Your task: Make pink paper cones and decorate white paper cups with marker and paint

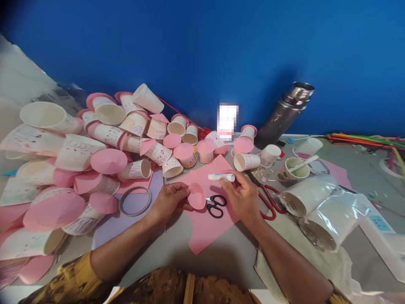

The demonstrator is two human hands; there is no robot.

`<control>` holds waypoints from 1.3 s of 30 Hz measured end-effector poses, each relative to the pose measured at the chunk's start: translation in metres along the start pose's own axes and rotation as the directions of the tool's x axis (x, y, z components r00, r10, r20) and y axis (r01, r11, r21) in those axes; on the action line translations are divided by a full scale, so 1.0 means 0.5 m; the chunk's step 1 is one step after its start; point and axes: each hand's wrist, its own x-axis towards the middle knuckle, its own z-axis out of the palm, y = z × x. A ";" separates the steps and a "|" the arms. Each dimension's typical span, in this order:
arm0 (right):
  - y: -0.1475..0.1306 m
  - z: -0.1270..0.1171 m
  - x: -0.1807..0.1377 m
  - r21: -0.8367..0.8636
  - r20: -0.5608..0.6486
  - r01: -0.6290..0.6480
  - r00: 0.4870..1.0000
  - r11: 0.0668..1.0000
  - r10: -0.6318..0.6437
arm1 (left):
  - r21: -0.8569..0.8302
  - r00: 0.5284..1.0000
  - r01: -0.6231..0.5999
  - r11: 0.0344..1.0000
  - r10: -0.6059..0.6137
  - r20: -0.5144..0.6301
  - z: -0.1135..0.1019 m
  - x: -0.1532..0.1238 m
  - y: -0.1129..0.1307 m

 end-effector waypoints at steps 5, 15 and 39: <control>0.028 -0.005 0.031 0.045 0.099 -0.168 0.982 0.985 0.163 | -0.013 0.999 0.031 0.999 -0.031 0.011 -0.005 0.005 0.009; 0.072 0.009 0.033 -0.196 0.208 -0.068 0.972 0.978 0.109 | 0.040 0.998 -0.035 0.999 0.037 -0.046 -0.012 0.013 0.007; -0.024 0.021 -0.003 -0.029 0.571 -0.299 0.778 0.954 0.261 | 0.149 0.981 -0.162 0.975 0.176 -0.085 -0.010 -0.017 0.030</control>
